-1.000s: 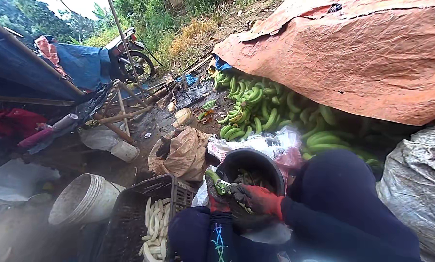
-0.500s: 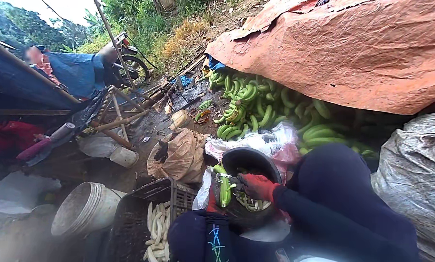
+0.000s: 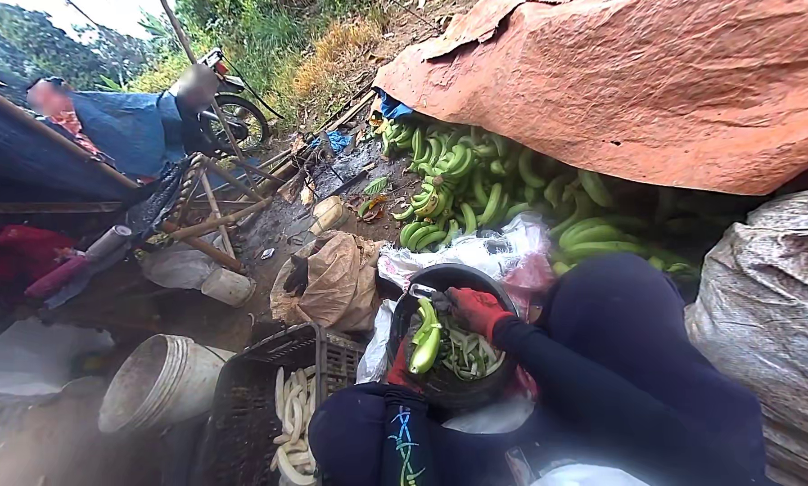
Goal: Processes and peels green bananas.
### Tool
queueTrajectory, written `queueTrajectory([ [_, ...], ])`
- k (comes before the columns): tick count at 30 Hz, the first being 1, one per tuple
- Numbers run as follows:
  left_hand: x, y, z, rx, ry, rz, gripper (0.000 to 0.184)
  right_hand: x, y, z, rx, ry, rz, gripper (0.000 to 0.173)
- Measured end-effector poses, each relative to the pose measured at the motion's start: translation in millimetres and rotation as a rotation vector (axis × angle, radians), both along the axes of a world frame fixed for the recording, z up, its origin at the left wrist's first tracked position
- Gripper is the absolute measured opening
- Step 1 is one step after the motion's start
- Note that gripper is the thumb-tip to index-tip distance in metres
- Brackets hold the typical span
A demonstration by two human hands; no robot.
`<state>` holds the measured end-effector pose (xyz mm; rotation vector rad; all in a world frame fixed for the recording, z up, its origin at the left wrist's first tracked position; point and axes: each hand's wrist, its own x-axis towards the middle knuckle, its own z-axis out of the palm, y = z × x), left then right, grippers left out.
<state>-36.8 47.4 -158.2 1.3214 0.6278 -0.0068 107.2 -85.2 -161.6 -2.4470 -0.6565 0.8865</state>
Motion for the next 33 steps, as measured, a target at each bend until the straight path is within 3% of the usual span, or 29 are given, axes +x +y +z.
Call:
queueTrajectory([
  [2, 6.0, 2.9, -23.0, -0.011, 0.027, -0.015, 0.035, 11.0, -3.1, -0.5, -0.029, 0.002, -0.091, 0.041],
  [4, 6.5, 21.9, -51.7, 0.138, 0.0, -0.067, 0.042, 8.2, -2.0, 8.4, -0.045, 0.0, -0.11, 0.042],
  [8, 18.5, 28.2, -51.6, 0.193, -0.012, 0.09, 0.048, -8.1, -8.7, 23.2, -0.048, 0.057, -0.141, 0.048],
  [13, 29.5, 39.0, -55.1, 0.476, 0.104, 0.18, 0.054, 0.5, -19.5, 17.9, 0.015, -0.02, -0.349, 0.042],
  [16, 35.6, 35.6, -49.7, 0.535, 0.126, 0.308, 0.056, -6.2, -27.0, 21.3, 0.04, 0.047, -0.18, 0.044],
  [22, 40.9, 34.6, -51.1, 0.54, 0.103, 0.497, 0.05, -54.8, -14.2, 11.1, 0.137, 0.155, 0.227, 0.039],
  [27, 34.8, 32.7, -49.0, 0.484, 0.094, 0.498, 0.048, -64.3, -11.2, 19.6, 0.044, 0.074, 0.237, 0.037],
  [33, 22.2, 32.1, -61.8, 0.186, -0.228, 0.24, 0.041, -40.1, -10.4, 8.1, 0.053, 0.053, 0.223, 0.037],
])
